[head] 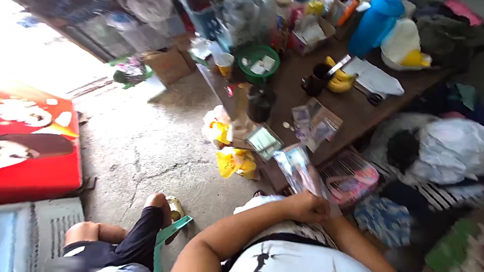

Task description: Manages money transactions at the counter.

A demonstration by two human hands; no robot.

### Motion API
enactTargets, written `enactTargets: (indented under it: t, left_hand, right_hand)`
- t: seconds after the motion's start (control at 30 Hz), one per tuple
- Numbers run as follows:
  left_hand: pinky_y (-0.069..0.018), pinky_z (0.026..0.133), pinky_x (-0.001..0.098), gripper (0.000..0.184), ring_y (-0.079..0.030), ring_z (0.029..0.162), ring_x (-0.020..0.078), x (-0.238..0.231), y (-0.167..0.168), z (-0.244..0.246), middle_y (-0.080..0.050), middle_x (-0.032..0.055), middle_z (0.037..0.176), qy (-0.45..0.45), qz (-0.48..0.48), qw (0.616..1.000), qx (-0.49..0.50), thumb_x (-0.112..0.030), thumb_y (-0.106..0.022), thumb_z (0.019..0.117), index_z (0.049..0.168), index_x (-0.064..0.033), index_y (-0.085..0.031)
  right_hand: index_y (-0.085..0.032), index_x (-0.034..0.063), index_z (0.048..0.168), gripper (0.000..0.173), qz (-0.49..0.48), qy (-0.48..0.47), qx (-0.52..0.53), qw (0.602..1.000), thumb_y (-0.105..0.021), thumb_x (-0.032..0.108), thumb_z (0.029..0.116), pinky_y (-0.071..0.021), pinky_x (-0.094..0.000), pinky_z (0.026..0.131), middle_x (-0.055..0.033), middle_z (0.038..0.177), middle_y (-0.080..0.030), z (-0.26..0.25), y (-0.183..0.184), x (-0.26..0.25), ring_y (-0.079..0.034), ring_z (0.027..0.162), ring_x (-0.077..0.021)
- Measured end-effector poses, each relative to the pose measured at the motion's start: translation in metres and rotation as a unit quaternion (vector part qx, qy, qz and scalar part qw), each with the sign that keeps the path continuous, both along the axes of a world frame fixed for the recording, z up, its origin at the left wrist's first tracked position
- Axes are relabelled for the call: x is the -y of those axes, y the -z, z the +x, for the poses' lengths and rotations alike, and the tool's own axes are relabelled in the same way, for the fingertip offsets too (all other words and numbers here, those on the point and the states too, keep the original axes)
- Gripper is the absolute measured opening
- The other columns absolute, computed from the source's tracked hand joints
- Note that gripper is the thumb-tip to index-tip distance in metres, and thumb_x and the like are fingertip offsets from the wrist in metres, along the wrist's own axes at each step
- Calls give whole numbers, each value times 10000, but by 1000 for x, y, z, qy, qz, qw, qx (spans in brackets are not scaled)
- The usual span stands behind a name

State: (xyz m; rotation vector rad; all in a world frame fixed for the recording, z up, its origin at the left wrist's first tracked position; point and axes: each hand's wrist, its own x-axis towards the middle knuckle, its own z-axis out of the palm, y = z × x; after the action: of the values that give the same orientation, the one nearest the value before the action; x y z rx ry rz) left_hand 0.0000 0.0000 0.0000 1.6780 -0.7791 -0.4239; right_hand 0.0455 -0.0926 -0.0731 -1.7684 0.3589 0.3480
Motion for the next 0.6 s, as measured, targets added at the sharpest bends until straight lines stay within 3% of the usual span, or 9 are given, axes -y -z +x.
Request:
enactTargets:
  t: [0.03, 0.07, 0.1, 0.17, 0.23, 0.3, 0.37, 0.5, 0.6]
  left_hand:
    - [-572, 734, 415, 138, -699, 730, 240, -3, -2, -3, -720, 158, 802, -9, -3, 1000, 17, -48, -669, 952, 1015, 62, -725]
    - [-586, 774, 437, 152, -725, 781, 251, -8, -5, -4, -743, 157, 855, -34, 0, 999, 42, -60, -668, 963, 1045, 46, -740]
    - [-592, 796, 471, 165, -737, 823, 269, -14, -8, -5, -753, 157, 901, -88, 10, 993, 76, -63, -667, 965, 1081, 27, -742]
    - [-598, 837, 493, 235, -730, 922, 294, -33, -13, 1, -740, 169, 1006, -289, 33, 950, 114, -19, -671, 931, 1160, 5, -718]
    - [-555, 972, 473, 339, -678, 1093, 316, -64, -5, 19, -679, 211, 1202, -424, 62, 902, 43, -56, -620, 976, 1305, 23, -630]
    - [-477, 1084, 496, 432, -592, 1252, 367, -93, 24, 30, -576, 253, 1378, -431, 112, 892, -79, -197, -552, 1049, 1424, 17, -528]
    - [-429, 1118, 548, 506, -532, 1325, 409, -110, 50, 28, -527, 277, 1430, -393, 151, 894, -151, -323, -460, 1090, 1468, 12, -480]
    - [-403, 1130, 554, 564, -532, 1336, 381, -120, 58, 11, -525, 268, 1439, -346, 137, 901, -223, -411, -310, 1118, 1460, -1, -492]
    - [-449, 1079, 535, 561, -610, 1240, 350, -125, 56, 3, -605, 269, 1337, -335, 61, 896, -286, -424, -341, 1115, 1464, -5, -474]
  right_hand:
    - [-538, -100, 1339, 388, -58, -43, -49, 996, -625, 83, 1009, -609, -364, 753, -234, 1083, -687, -1, -34, -8, -705, 849, -230]
    - [-450, -54, 1455, 430, -87, -131, -138, 978, -543, 74, 1055, -504, -336, 991, -192, 1322, -607, -2, -78, -11, -634, 1110, -189]
    - [-413, -97, 1476, 464, -103, -213, -68, 969, -498, 75, 1054, -462, -272, 1068, -202, 1410, -569, -19, -85, 1, -594, 1235, -141]
    - [-375, -152, 1451, 488, -53, -207, 71, 974, -472, 108, 1049, -468, -246, 1069, -240, 1390, -551, -34, -61, 10, -571, 1258, -126]
    - [-442, -104, 1438, 495, -6, -128, 91, 988, -585, 110, 1014, -529, -358, 1033, -239, 1344, -594, -31, -48, -6, -626, 1198, -208]
    - [-451, -85, 1447, 527, 16, -115, 91, 989, -634, 96, 987, -549, -396, 1015, -244, 1331, -610, -35, -34, -15, -650, 1172, -240]
    - [-441, -89, 1448, 504, 43, -130, 76, 988, -601, 70, 997, -569, -385, 968, -249, 1302, -615, -41, -31, -19, -669, 1114, -230]
    - [-436, -88, 1449, 507, 78, -137, 55, 986, -599, 41, 988, -567, -343, 962, -232, 1300, -618, -48, -29, -19, -666, 1115, -195]
    - [-427, -80, 1465, 535, 83, -169, 51, 981, -605, 30, 973, -561, -335, 986, -225, 1330, -609, -47, -37, -17, -658, 1150, -183]
